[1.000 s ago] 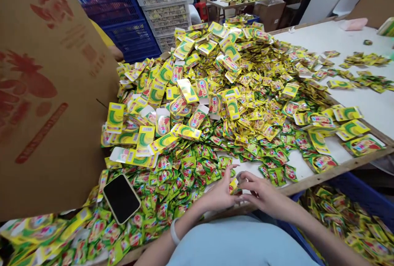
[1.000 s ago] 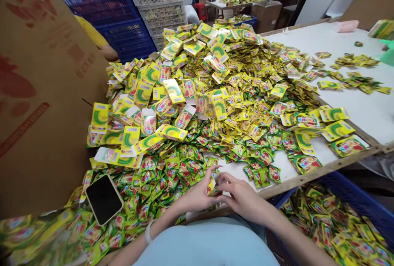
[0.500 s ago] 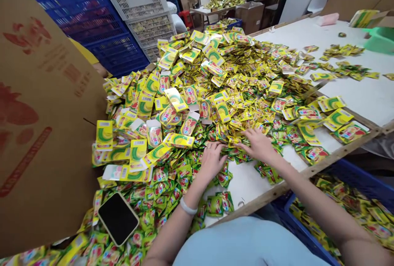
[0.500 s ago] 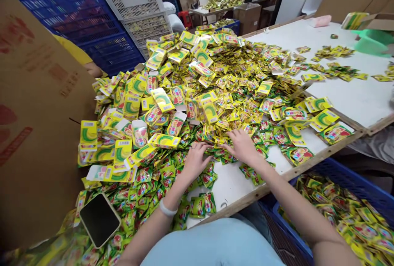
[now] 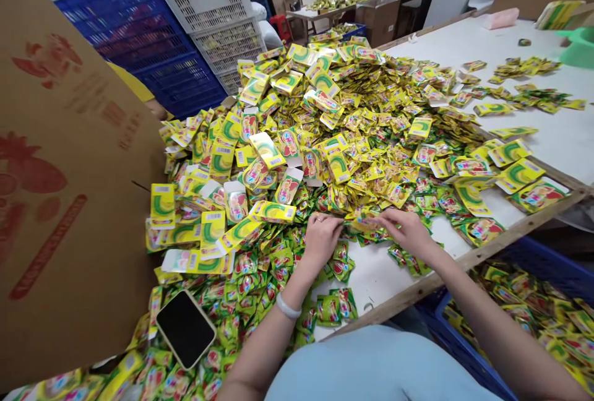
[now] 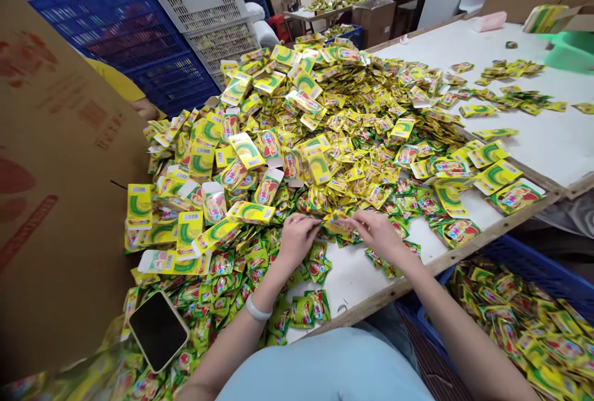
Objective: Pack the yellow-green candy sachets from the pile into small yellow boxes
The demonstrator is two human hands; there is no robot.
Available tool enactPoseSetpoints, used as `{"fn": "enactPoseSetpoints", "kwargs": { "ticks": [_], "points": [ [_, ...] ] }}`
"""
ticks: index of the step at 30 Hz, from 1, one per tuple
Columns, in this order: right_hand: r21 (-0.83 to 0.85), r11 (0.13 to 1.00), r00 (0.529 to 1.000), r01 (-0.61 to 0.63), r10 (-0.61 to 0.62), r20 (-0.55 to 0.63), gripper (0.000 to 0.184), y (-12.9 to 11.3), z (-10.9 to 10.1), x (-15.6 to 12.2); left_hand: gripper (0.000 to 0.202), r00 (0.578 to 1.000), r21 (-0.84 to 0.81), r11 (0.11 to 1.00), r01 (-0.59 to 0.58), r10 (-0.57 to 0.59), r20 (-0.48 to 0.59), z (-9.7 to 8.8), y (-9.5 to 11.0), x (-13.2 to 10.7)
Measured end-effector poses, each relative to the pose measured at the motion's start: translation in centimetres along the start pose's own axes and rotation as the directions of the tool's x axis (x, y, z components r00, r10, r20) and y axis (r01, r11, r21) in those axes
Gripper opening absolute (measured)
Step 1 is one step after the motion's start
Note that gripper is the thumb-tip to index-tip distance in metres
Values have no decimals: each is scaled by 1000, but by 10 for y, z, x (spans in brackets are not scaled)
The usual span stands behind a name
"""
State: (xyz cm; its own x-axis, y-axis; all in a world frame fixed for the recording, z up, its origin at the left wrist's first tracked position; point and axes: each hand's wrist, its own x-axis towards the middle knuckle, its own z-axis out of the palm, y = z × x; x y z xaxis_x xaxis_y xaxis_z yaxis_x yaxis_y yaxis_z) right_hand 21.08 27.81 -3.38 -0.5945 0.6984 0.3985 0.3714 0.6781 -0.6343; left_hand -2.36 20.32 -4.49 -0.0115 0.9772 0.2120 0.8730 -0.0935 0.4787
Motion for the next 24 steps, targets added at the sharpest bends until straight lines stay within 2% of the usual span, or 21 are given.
{"fn": "enactPoseSetpoints", "kwargs": {
  "ticks": [2,5,8,10,12,14,15,17,19,20,22,23,24],
  "points": [
    [7,998,995,70,-71,71,29,-13,-3,-1,15,999,-139,990,36,-37,-2,-9,4,0],
    [-19,985,968,172,-166,190,31,-31,-3,3,23,990,-397,914,80,-28,135,-31,13,-8],
    [0,979,923,205,-193,332,33,-42,4,12,36,960,-490,857,160,-20,279,-52,22,-21],
    [36,983,902,180,-180,393,34,-45,10,17,35,938,-534,811,240,-51,344,-60,26,-31],
    [118,989,906,95,-135,402,35,-47,17,19,41,925,-582,753,306,-90,369,-63,28,-41],
    [295,952,920,-86,-38,390,30,-50,26,18,55,925,-643,684,344,-128,358,-60,31,-51],
    [417,887,912,-200,13,410,29,-53,30,15,56,926,-678,643,356,-142,351,-57,33,-56],
    [612,673,858,-415,67,509,44,-57,40,9,54,926,-733,572,368,-153,345,-52,36,-63],
    [669,499,796,-551,72,601,52,-60,48,0,58,920,-706,597,382,-168,355,-53,37,-67],
    [664,470,781,-582,95,617,49,-60,51,-4,61,913,-648,652,393,-189,362,-58,35,-67],
    [633,502,791,-589,198,579,44,-56,54,-12,68,888,-421,791,444,-326,325,-75,26,-61],
    [608,542,804,-580,259,535,44,-52,54,-16,70,863,-257,829,496,-440,248,-86,17,-55],
    [574,586,813,-571,310,492,44,-49,54,-19,72,821,-92,817,569,-557,125,-97,7,-47]
  ]
}}
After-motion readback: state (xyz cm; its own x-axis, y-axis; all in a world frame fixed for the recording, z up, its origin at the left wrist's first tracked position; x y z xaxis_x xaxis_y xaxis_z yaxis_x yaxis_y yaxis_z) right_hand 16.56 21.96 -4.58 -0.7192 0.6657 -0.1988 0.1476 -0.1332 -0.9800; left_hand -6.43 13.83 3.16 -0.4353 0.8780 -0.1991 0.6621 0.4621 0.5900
